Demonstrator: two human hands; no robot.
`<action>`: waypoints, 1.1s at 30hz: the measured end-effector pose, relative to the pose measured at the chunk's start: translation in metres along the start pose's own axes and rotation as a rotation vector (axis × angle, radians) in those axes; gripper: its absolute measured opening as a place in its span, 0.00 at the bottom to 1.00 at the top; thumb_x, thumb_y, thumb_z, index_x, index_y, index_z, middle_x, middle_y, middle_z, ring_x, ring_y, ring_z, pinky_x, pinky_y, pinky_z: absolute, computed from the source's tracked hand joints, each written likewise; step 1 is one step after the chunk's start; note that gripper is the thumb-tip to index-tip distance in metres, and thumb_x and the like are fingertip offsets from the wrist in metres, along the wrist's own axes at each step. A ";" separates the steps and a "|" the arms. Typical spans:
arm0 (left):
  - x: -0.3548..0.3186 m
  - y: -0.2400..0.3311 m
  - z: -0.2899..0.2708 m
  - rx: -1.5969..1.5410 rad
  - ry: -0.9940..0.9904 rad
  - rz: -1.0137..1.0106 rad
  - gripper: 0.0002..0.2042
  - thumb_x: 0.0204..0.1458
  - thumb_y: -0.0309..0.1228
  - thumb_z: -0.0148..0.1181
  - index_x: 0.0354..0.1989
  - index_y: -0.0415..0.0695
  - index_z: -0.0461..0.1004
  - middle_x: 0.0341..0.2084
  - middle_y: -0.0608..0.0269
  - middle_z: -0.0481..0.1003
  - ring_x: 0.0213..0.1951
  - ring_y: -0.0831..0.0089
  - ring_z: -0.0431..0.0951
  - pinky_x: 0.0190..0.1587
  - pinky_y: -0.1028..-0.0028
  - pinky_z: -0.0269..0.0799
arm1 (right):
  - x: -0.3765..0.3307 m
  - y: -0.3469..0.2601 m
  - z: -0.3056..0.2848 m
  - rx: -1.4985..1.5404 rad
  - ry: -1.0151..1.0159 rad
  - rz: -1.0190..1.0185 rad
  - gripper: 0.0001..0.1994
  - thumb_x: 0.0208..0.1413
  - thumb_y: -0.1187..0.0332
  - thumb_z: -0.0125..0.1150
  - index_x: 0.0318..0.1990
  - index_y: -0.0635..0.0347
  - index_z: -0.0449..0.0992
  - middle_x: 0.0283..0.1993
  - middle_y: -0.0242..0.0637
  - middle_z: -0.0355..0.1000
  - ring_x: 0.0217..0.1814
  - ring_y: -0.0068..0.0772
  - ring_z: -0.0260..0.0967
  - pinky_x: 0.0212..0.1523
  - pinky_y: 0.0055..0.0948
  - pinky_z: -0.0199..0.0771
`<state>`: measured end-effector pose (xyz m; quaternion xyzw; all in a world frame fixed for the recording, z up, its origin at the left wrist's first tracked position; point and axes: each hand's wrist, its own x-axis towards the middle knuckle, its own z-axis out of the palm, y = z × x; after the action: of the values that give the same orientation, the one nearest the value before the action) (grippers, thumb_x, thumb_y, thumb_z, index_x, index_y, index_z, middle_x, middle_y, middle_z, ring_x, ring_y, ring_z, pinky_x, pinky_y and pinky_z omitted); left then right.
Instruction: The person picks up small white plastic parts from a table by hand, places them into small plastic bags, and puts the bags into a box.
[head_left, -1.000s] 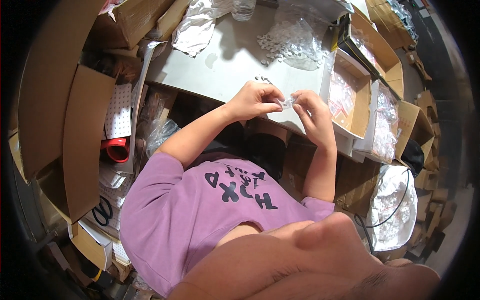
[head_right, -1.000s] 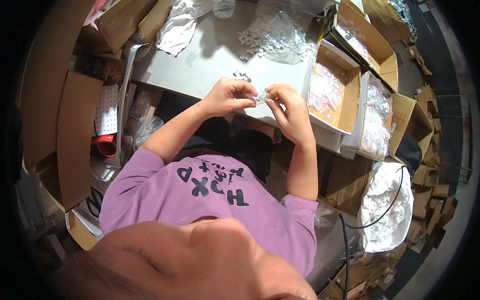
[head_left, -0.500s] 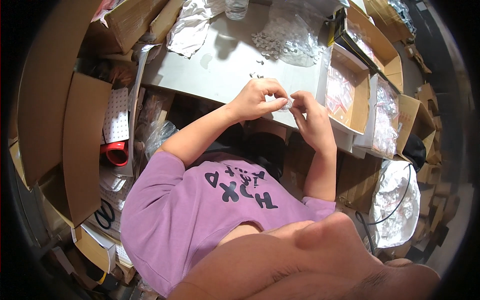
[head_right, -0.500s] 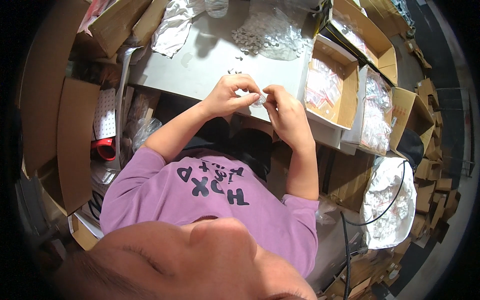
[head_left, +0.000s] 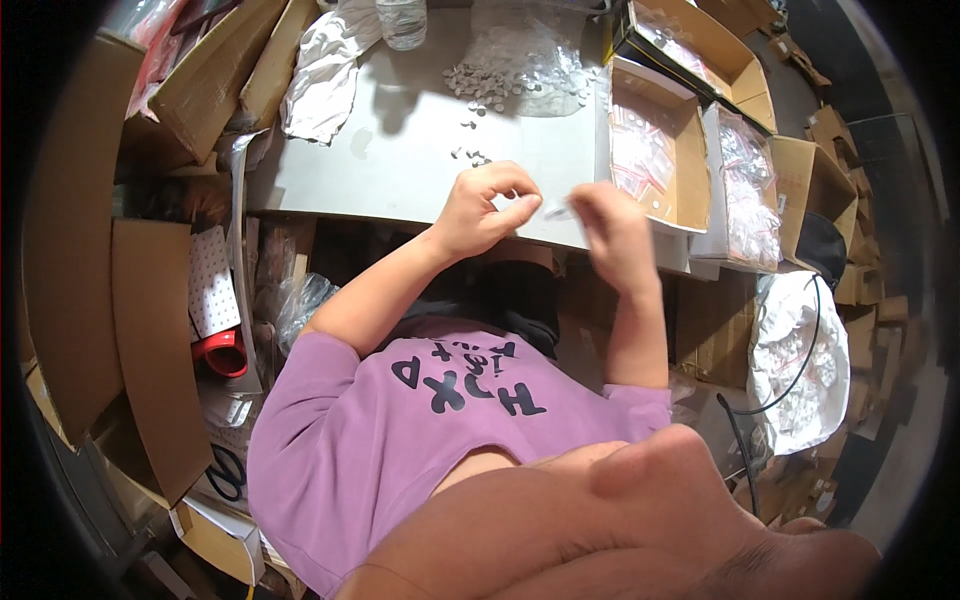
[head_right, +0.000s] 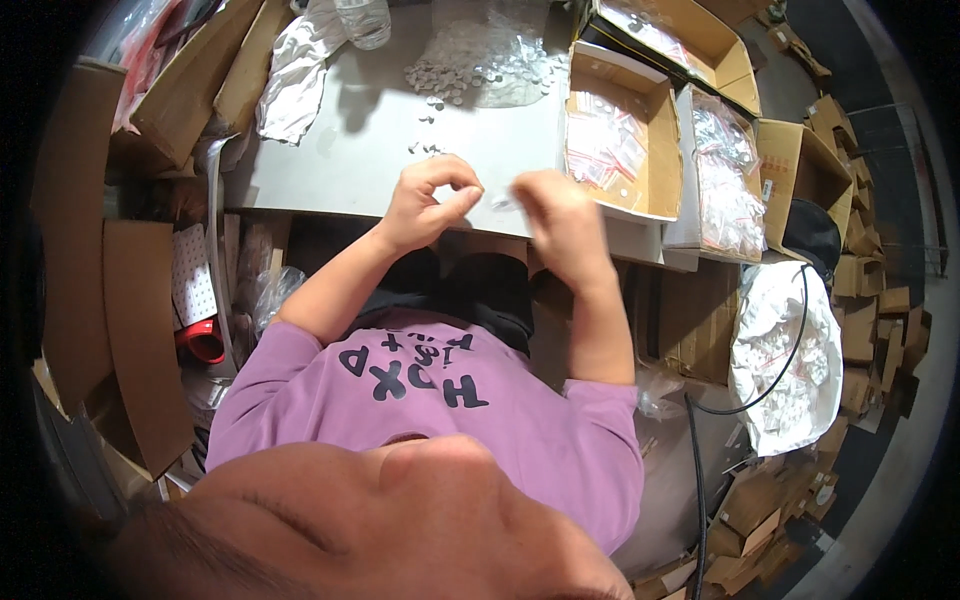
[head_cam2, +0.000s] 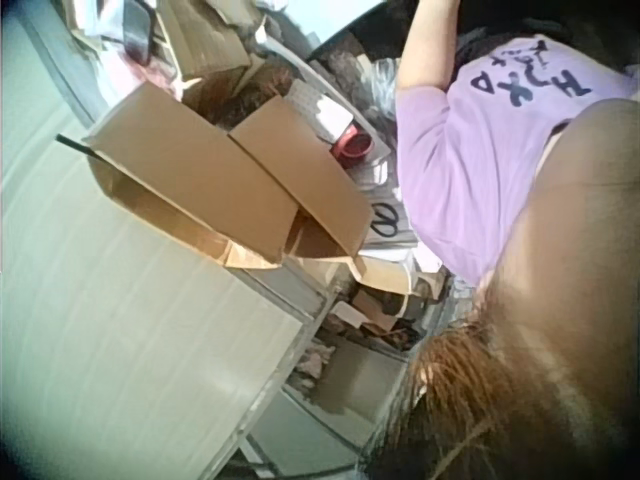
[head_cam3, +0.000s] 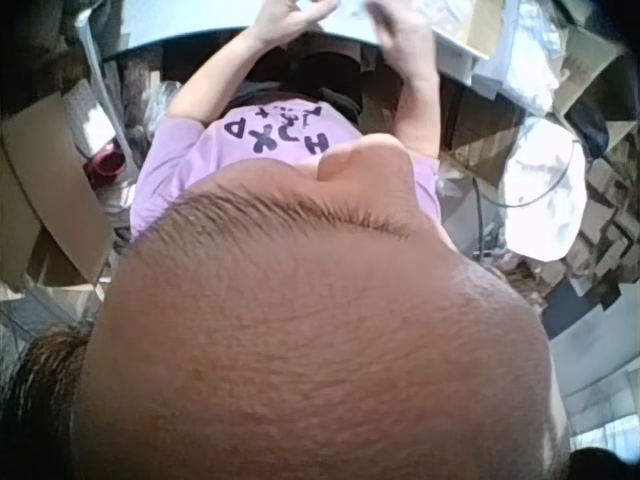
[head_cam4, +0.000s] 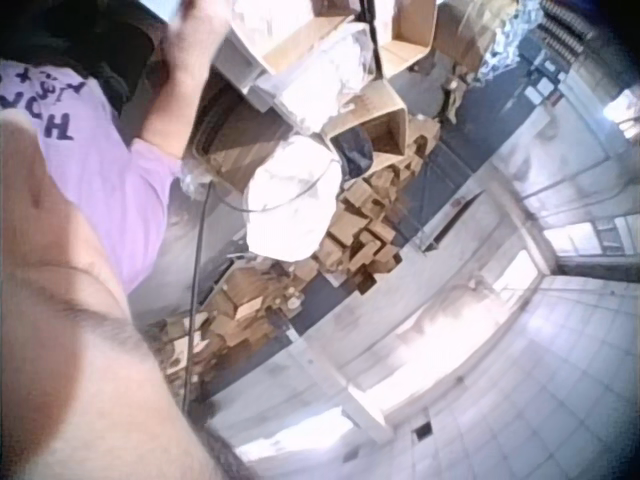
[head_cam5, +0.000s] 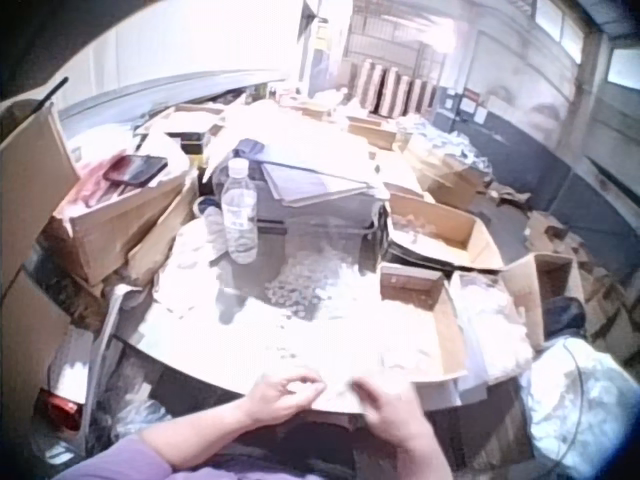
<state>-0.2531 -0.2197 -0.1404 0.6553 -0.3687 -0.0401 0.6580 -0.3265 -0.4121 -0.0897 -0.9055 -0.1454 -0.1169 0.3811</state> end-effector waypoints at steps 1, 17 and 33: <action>-0.001 0.001 -0.003 0.014 0.055 -0.021 0.03 0.50 0.24 0.60 0.29 0.37 0.76 0.26 0.61 0.76 0.30 0.72 0.74 0.34 0.76 0.68 | -0.004 0.008 -0.014 -0.087 0.129 0.095 0.04 0.53 0.78 0.59 0.36 0.64 0.75 0.33 0.45 0.73 0.34 0.43 0.72 0.37 0.32 0.71; -0.011 -0.009 -0.008 -0.018 -0.042 -0.148 0.10 0.52 0.26 0.61 0.40 0.34 0.74 0.30 0.64 0.75 0.31 0.80 0.73 0.36 0.79 0.70 | 0.010 0.107 -0.076 -0.590 0.057 0.480 0.15 0.50 0.67 0.63 0.45 0.62 0.76 0.40 0.49 0.76 0.40 0.46 0.75 0.42 0.38 0.73; -0.006 0.001 -0.003 0.062 -0.002 -0.072 0.16 0.48 0.22 0.62 0.47 0.39 0.73 0.46 0.56 0.73 0.44 0.69 0.76 0.38 0.75 0.75 | 0.019 0.022 -0.053 0.070 0.020 0.323 0.10 0.50 0.74 0.67 0.40 0.62 0.78 0.24 0.36 0.74 0.26 0.18 0.70 0.29 0.21 0.70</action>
<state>-0.2561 -0.2138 -0.1419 0.6881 -0.3467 -0.0532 0.6352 -0.3067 -0.4620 -0.0619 -0.9020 0.0019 -0.0581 0.4279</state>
